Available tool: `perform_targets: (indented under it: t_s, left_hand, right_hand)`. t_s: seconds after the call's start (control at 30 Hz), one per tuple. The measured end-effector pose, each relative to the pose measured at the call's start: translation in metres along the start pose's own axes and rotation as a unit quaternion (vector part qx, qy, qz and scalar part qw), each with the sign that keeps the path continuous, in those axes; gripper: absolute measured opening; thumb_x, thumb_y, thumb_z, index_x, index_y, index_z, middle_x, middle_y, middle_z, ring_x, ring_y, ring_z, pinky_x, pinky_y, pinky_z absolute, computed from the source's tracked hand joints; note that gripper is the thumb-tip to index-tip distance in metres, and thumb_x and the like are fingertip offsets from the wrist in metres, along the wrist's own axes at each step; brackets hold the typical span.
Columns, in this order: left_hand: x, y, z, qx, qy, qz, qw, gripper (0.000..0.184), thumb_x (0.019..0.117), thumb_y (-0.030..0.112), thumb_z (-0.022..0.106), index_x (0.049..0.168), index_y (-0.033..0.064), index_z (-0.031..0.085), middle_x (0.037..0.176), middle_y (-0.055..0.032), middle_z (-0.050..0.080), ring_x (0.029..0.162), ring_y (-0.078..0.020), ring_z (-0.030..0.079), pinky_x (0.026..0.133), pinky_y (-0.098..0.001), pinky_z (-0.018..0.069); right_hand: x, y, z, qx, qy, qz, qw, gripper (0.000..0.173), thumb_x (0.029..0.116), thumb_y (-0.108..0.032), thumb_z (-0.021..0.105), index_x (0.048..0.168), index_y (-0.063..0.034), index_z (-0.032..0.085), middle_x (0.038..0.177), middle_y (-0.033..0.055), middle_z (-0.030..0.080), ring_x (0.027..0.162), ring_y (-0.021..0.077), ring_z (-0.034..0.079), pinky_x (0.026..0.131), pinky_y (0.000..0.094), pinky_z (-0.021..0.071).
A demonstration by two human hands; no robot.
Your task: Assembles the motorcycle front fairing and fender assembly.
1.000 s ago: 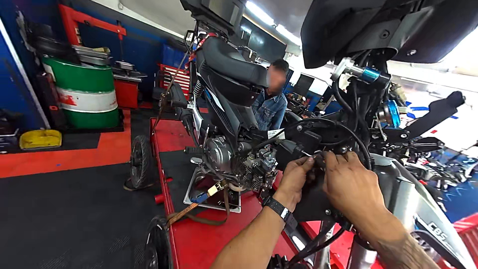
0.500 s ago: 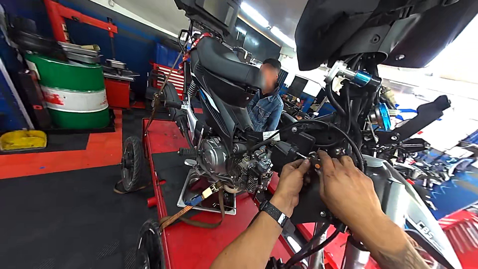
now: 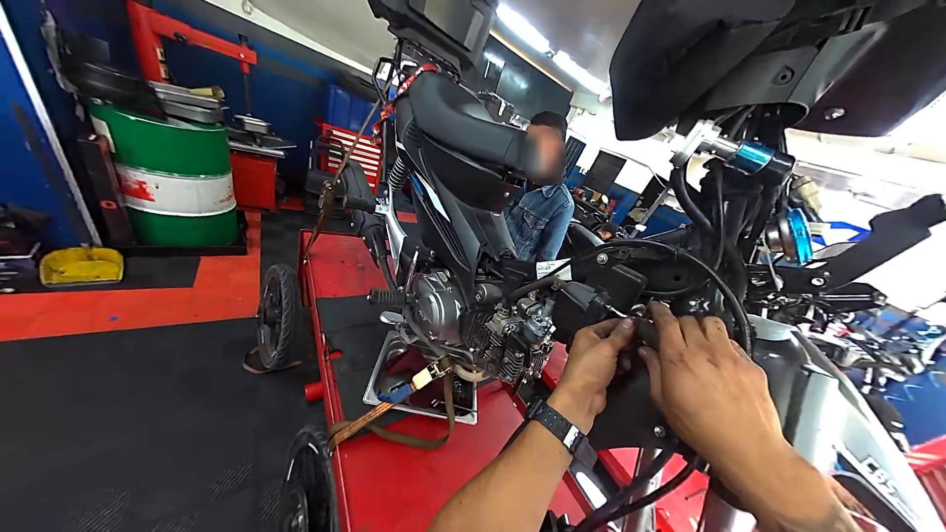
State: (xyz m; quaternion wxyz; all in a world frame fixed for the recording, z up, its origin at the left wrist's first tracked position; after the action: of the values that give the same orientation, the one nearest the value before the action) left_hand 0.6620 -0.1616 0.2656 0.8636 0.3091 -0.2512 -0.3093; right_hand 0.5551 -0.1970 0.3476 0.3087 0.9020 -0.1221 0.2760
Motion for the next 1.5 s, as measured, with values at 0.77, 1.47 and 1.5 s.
perform_targets:
  t_s: [0.77, 1.47, 1.5]
  left_hand:
    - [0.001, 0.002, -0.001, 0.001, 0.024, -0.028, 0.999, 0.044, 0.1010, 0.048, 0.059, 0.105, 0.0062, 0.072, 0.073, -0.0071, 0.064, 0.051, -0.0106, 0.052, 0.048, -0.0244, 0.0468]
    - [0.000, 0.011, -0.020, 0.522, 0.160, 0.350, 0.761, 0.022, 0.0986, 0.021, 0.064, 0.119, 0.0150, 0.072, 0.109, -0.0032, 0.070, 0.081, -0.0168, 0.069, 0.070, -0.0415, 0.0606]
    - [0.006, 0.015, -0.023, 0.575, 0.147, 0.376, 0.712, 0.028, 0.0986, 0.020, 0.063, 0.125, 0.0155, 0.070, 0.119, -0.0083, 0.067, 0.085, -0.0220, 0.070, 0.069, -0.0450, 0.0609]
  right_hand:
    - [0.008, -0.010, 0.003, -0.021, 0.024, 0.004, 0.999, 0.047, 0.0814, -0.002, 0.072, 0.127, -0.0056, 0.064, 0.110, 0.0191, 0.065, 0.106, 0.0410, 0.061, 0.077, 0.0517, 0.0521]
    - [0.006, -0.006, 0.005, 0.024, 0.021, 0.042, 0.999, 0.049, 0.0818, -0.006, 0.074, 0.130, -0.0076, 0.063, 0.115, 0.0225, 0.062, 0.107, 0.0420, 0.061, 0.084, 0.0537, 0.0529]
    - [0.005, -0.005, 0.005, 0.023, 0.019, 0.042, 0.999, 0.050, 0.0832, -0.006, 0.072, 0.132, -0.0077, 0.063, 0.116, 0.0223, 0.062, 0.106, 0.0411, 0.062, 0.084, 0.0527, 0.0529]
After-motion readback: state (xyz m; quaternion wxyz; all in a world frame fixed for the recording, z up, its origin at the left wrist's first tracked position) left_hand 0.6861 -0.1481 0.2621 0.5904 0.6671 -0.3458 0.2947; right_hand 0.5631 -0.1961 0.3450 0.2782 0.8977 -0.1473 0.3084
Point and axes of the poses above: each hand's wrist, its own x-axis towards the middle knuckle, its own z-axis out of the palm, y = z × x, the point moved 1 cm from there along x, towards the middle knuckle
